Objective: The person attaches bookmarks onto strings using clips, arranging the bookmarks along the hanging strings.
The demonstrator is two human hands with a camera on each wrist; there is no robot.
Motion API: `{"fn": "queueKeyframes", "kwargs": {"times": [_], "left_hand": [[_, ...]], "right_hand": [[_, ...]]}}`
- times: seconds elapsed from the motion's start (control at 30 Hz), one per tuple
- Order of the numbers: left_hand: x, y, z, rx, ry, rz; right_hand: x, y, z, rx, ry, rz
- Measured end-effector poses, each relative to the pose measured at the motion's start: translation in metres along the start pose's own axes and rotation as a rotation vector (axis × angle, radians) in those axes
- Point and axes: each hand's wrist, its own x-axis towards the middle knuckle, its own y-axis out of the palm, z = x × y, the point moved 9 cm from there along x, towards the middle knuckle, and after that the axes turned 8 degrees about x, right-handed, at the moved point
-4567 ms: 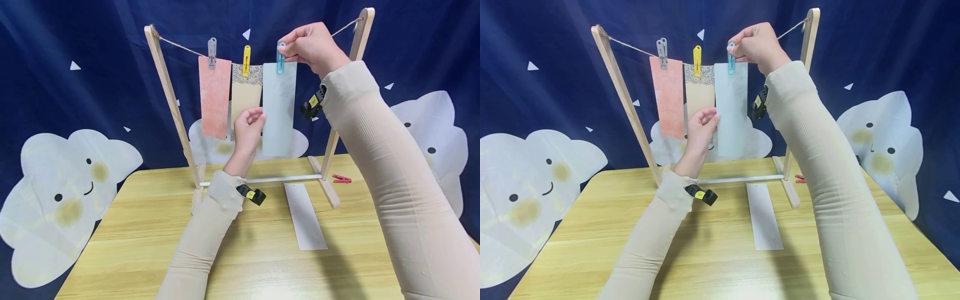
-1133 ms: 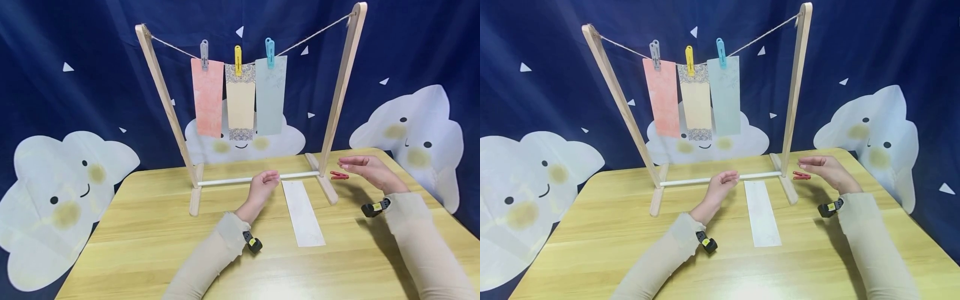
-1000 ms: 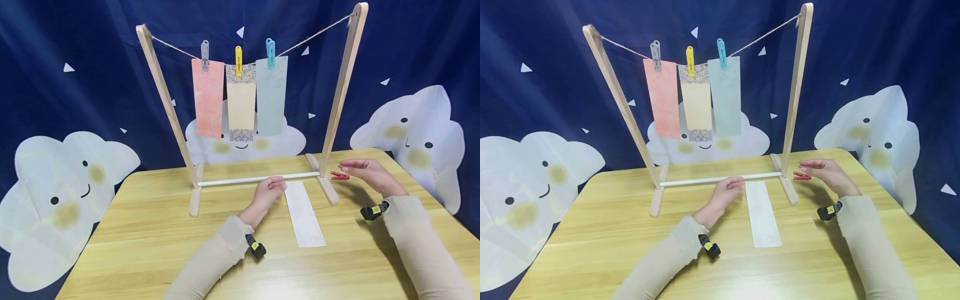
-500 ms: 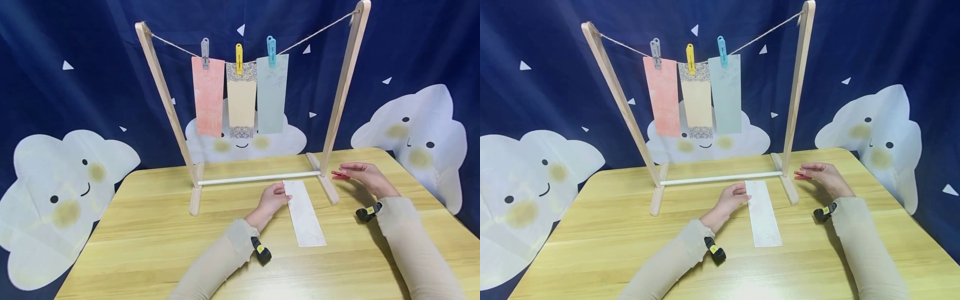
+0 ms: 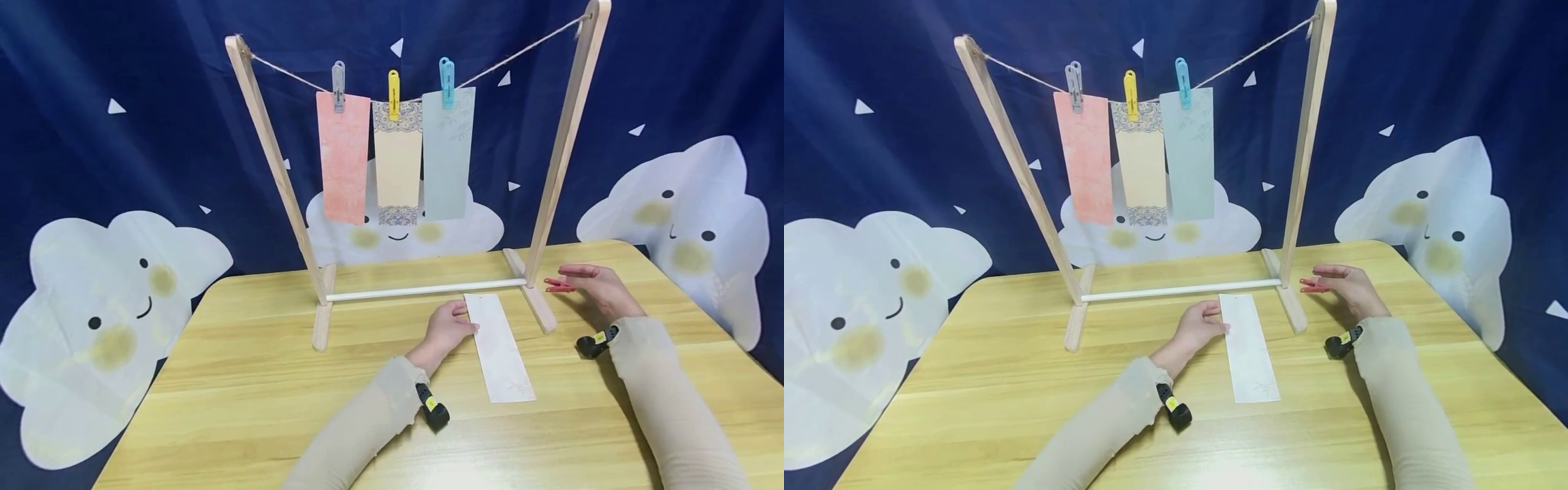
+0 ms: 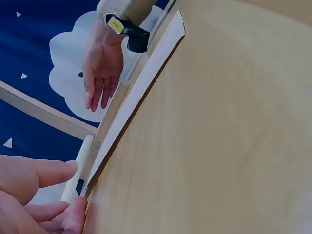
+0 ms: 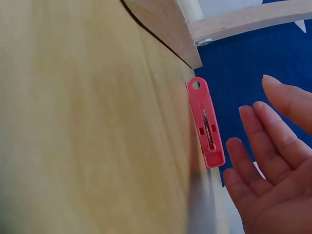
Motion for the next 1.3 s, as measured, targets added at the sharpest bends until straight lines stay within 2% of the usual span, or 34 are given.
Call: {"fn": "queueKeyframes", "kwargs": {"times": [0.1, 0.2, 0.33, 0.4, 0.43, 0.57, 0.67, 0.83, 1.0, 1.17, 1.3], "left_hand": [[0.001, 0.002, 0.000, 0.054, 0.002, -0.007], [0.002, 0.004, -0.001, 0.101, 0.014, -0.017], [0.003, 0.007, -0.004, 0.141, 0.032, -0.030], [0.003, 0.008, -0.007, 0.147, 0.045, -0.033], [0.002, 0.009, -0.009, 0.155, 0.056, -0.037], [-0.001, 0.013, -0.014, 0.148, 0.076, -0.049], [-0.003, 0.015, -0.017, 0.170, 0.095, -0.069], [-0.006, 0.016, -0.019, 0.322, 0.113, -0.100], [-0.007, 0.018, -0.019, 0.436, 0.113, -0.090], [-0.006, 0.019, -0.016, 0.446, 0.089, -0.081], [-0.007, 0.019, -0.016, 0.459, 0.092, -0.082]], "right_hand": [[0.001, -0.001, -0.006, -0.068, 0.044, 0.011], [0.002, -0.001, -0.010, -0.082, 0.071, 0.025], [0.002, 0.003, -0.013, 0.089, 0.078, 0.041], [0.004, 0.005, -0.013, 0.124, 0.073, 0.036], [0.004, 0.006, -0.013, 0.119, 0.068, 0.033], [0.007, 0.006, -0.015, -0.014, 0.050, -0.013], [0.008, 0.006, -0.018, -0.051, 0.043, -0.016], [0.009, 0.007, -0.023, -0.058, 0.043, 0.006], [0.009, 0.008, -0.022, -0.087, 0.034, -0.010], [0.008, 0.011, -0.020, -0.113, 0.010, -0.019], [0.007, 0.011, -0.019, -0.184, -0.001, -0.022]]}}
